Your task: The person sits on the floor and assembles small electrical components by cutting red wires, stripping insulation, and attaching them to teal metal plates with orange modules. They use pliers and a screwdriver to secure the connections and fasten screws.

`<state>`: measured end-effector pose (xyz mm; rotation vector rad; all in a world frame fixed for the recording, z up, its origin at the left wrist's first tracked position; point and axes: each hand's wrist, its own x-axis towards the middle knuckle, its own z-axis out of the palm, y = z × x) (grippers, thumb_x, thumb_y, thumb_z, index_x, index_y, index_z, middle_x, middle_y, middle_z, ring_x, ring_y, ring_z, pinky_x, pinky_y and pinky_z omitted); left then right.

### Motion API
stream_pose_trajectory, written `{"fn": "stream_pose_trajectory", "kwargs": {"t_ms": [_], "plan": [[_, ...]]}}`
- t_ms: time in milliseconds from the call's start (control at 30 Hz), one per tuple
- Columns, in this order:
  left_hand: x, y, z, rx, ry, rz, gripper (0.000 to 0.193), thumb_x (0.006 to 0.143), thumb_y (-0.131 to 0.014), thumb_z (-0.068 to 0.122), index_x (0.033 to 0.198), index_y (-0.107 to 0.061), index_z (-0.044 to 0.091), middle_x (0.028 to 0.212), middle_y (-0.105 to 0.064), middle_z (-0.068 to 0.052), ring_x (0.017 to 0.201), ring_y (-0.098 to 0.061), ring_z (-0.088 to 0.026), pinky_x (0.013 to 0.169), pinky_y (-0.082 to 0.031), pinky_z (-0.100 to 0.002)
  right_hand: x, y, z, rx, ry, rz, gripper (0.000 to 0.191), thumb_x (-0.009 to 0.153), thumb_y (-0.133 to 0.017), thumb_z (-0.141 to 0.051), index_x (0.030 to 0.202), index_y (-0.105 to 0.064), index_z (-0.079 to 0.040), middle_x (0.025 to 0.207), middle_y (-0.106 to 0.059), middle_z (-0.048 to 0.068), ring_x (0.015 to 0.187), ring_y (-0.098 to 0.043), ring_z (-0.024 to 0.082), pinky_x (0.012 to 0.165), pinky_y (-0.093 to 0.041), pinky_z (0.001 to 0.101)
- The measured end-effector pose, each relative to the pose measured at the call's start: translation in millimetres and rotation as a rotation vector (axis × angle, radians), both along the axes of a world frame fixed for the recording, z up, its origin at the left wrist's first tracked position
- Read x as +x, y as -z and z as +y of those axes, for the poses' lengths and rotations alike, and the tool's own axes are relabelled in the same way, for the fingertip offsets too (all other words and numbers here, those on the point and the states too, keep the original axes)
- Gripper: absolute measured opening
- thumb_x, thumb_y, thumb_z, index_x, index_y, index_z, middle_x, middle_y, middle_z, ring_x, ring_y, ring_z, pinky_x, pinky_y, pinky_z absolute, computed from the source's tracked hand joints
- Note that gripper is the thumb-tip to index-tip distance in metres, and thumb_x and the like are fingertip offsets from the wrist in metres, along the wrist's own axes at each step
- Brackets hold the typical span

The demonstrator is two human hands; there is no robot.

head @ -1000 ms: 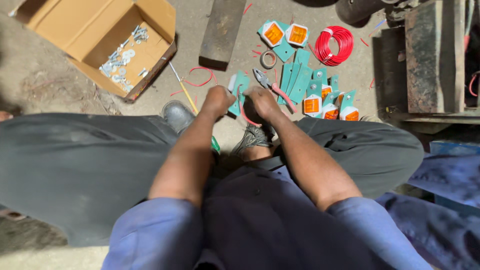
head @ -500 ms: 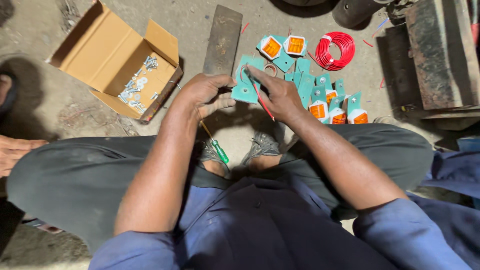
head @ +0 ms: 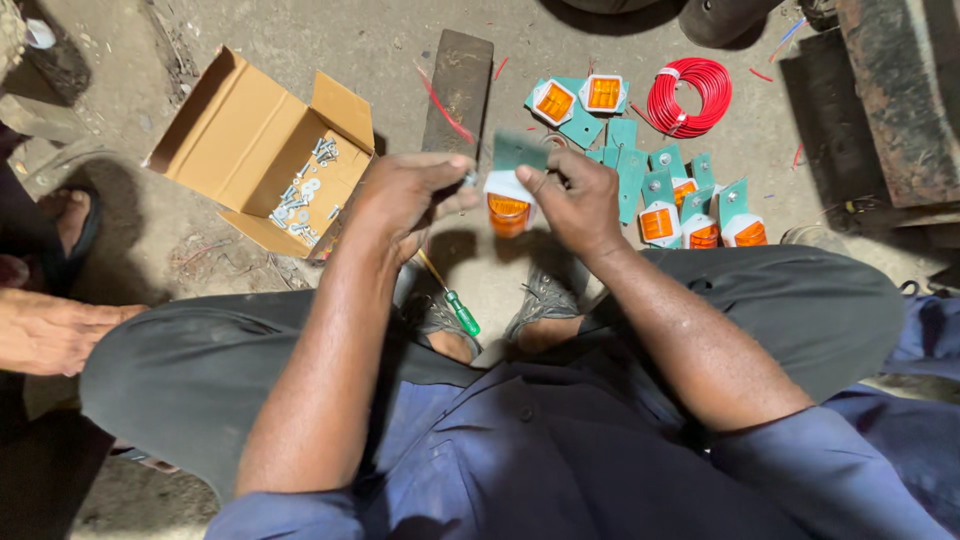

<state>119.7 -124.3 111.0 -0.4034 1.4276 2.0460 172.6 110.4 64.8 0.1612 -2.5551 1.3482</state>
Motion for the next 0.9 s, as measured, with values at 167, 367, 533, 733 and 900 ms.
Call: {"fn": "stream_pose_trajectory", "kwargs": {"t_ms": [167,367,533,733,900], "plan": [[14.3,-3.7,-1.3,-0.096,-0.06,0.379,0.04,0.079,-0.078,0.002,0.118,-0.068,-0.004,0.103,-0.076,-0.013,0.089,-0.074,-0.016,0.082,-0.062,-0.027,-5.5,7.5,-7.4,-0.22,0.037,-0.322,0.035,0.094,-0.079,-0.026,0.077,-0.062,-0.001,0.064,-0.049,-0.005,0.063,-0.041,0.004,0.053,-0.037,0.0261],[31.0,-7.0,17.9,-0.518,0.033,0.847,0.029,0.079,-0.086,0.006,0.105,-0.075,0.002,0.101,-0.073,-0.009,0.088,-0.07,-0.016,0.08,-0.057,-0.028,-3.6,-1.3,-13.5,-0.194,-0.133,-0.301,0.033,0.096,-0.081,-0.03,0.083,-0.068,-0.002,0.067,-0.054,-0.005,0.067,-0.045,0.003,0.056,-0.038,0.0252],[34.7,-6.5,23.1,-0.578,0.009,0.789,0.018,0.08,-0.086,0.008,0.094,-0.076,0.004,0.096,-0.073,-0.007,0.088,-0.071,-0.015,0.08,-0.058,-0.029,0.3,-5.0,-15.2,-0.234,-0.16,-0.364,0.027,0.092,-0.078,-0.031,0.091,-0.072,-0.005,0.069,-0.057,-0.007,0.066,-0.048,0.001,0.055,-0.04,0.0239],[31.8,0.1,25.5,-0.711,-0.131,0.702,0.032,0.078,-0.093,0.014,0.088,-0.066,0.0,0.089,-0.068,-0.011,0.077,-0.062,-0.016,0.07,-0.054,-0.029,2.6,-11.1,-20.2,-0.305,-0.247,-0.337,0.026,0.096,-0.076,-0.029,0.093,-0.069,-0.003,0.074,-0.057,-0.005,0.072,-0.048,0.002,0.06,-0.042,0.024],[48.8,7.0,37.8,-0.719,-0.212,0.585,0.024,0.088,-0.084,0.021,0.101,-0.072,0.005,0.093,-0.077,-0.011,0.083,-0.069,-0.013,0.076,-0.056,-0.028,4.1,-20.2,-28.8,-0.205,-0.242,-0.273,0.026,0.097,-0.074,-0.027,0.102,-0.071,-0.002,0.08,-0.069,0.001,0.075,-0.06,0.005,0.064,-0.05,0.0262]]}}
